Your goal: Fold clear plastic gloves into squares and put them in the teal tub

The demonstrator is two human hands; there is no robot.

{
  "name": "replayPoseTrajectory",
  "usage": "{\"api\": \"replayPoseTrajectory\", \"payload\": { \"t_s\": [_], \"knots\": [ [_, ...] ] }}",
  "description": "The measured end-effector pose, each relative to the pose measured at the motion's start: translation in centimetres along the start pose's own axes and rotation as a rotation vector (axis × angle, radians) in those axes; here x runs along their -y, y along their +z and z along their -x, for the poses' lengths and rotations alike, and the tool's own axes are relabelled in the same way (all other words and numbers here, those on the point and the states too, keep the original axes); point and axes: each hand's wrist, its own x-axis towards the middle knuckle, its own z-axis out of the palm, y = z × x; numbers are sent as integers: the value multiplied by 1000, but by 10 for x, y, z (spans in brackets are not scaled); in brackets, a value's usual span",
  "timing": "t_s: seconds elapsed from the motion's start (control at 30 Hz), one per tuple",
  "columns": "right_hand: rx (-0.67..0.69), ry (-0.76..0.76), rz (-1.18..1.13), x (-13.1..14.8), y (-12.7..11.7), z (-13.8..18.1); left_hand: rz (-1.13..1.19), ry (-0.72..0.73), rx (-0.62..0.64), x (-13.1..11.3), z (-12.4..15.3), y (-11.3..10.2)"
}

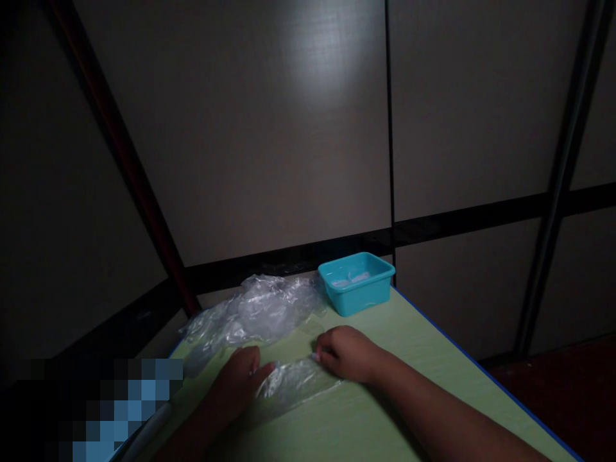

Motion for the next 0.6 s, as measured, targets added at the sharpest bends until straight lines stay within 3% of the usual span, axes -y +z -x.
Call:
{"api": "replayPoseTrajectory", "payload": {
  "t_s": [0.3, 0.4, 0.5, 0.6],
  "knots": [
    [-21, -36, 13, -1, -1, -1, 401, -119, 49, -7, -1, -5],
    [-108, -109, 14, 5, -3, -1, 680, -246, 40, -8, -6, -2],
    [-127, -167, -15, 13, -3, 0, 947, -448, 108, -8, -11, 2],
    [-72, -239, -60, 21, 1, 2, 1007, -461, 75, -8, -12, 6]
  ]
}}
